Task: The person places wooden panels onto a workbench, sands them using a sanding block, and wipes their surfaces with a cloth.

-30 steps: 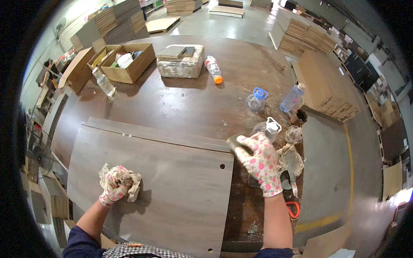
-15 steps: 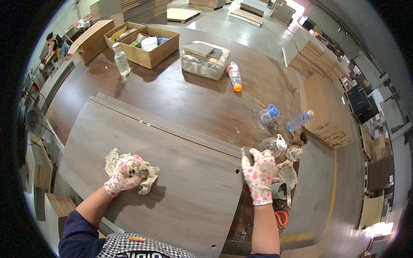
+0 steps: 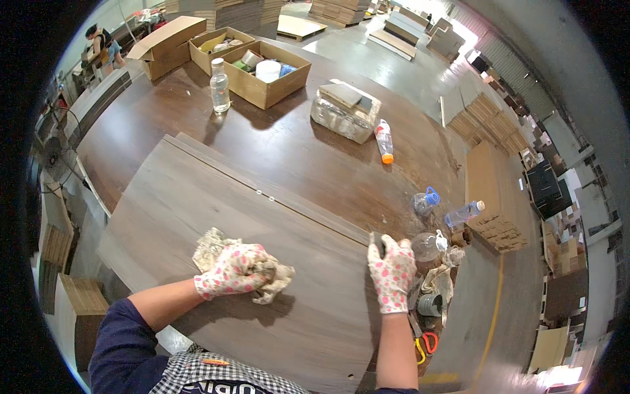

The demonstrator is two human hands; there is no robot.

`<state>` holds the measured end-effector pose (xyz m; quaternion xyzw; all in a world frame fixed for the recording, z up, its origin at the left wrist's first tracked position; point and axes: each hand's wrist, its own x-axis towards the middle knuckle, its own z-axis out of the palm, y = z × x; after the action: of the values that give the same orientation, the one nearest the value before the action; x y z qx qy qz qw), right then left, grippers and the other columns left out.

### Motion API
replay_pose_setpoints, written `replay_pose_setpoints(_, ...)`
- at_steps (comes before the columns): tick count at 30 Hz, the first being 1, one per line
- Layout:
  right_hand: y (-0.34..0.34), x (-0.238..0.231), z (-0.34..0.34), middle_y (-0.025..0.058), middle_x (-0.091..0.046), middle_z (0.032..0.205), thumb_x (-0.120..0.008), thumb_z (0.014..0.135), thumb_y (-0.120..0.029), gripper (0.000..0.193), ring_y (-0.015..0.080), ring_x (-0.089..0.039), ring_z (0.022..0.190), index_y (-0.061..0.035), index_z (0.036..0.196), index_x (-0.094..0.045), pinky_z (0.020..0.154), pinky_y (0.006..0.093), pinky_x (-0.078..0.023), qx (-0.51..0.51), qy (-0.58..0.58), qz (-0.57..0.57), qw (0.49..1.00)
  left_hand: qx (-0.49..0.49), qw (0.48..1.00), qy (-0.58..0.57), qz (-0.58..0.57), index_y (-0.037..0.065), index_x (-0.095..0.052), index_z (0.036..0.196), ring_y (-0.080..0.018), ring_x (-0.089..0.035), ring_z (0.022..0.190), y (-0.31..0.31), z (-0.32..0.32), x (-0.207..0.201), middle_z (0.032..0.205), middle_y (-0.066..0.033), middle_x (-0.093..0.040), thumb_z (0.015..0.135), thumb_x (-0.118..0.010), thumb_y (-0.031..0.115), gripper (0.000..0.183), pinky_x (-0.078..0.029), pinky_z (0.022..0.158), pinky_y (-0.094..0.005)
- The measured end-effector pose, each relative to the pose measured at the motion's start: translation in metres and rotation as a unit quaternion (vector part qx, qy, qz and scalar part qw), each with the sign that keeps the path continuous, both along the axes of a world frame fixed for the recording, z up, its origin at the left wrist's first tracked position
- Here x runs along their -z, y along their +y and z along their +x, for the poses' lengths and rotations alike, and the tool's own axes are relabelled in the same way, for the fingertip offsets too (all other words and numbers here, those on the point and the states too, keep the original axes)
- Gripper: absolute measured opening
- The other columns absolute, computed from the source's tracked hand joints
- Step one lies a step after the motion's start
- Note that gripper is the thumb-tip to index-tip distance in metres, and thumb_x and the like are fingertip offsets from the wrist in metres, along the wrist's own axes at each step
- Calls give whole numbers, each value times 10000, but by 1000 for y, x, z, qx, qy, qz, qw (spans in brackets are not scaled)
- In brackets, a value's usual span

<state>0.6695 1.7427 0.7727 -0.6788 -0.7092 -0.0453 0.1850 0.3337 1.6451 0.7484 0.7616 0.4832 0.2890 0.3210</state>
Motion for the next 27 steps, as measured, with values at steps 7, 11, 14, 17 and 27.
replay_pose_setpoints(7,27,14,-207,155,-646,1034,-721,863,-348,328,343,-645,1022,-146,1121,-736,873,467,-537,-148,58,10,987,132,990,-38,-39,129,-705,1165,-278,-693,969,-6,-75,-12,1043,-97,-693,891,-709,249,299,-549,835,-398)
replay_pose_setpoints(11,25,-12,-197,161,-650,1040,-717,876,-358,342,337,-646,1008,-133,1133,-740,877,466,-532,-50,30,27,998,52,997,-49,-33,86,-721,1125,-264,-713,896,-17,-200,-24,977,-95,-724,818,-713,168,318,-568,793,-397)
replay_pose_setpoints(14,15,-19,-145,181,-658,1057,-704,887,-373,365,347,-656,997,-108,1134,-749,869,467,-534,135,-33,35,990,7,996,-35,-87,90,-751,1026,-270,-717,815,-17,-251,-16,888,-84,-723,774,-757,156,261,-568,726,-376)
replay_pose_setpoints(17,11,-4,-136,190,-658,1040,-702,885,-390,380,354,-671,964,-110,1137,-750,843,464,-544,219,-64,-38,973,73,997,-12,-16,109,-732,1075,-293,-706,875,-17,-263,-3,945,-85,-704,816,-751,236,290,-561,760,-410)
replay_pose_setpoints(27,37,9,-431,172,-628,1113,-700,868,-383,454,341,-628,1044,-74,1199,-666,873,475,-520,-159,17,12,987,82,993,-80,-6,107,-719,1095,-310,-703,875,-15,-262,-4,941,-92,-698,814,-769,254,320,-561,750,-407)
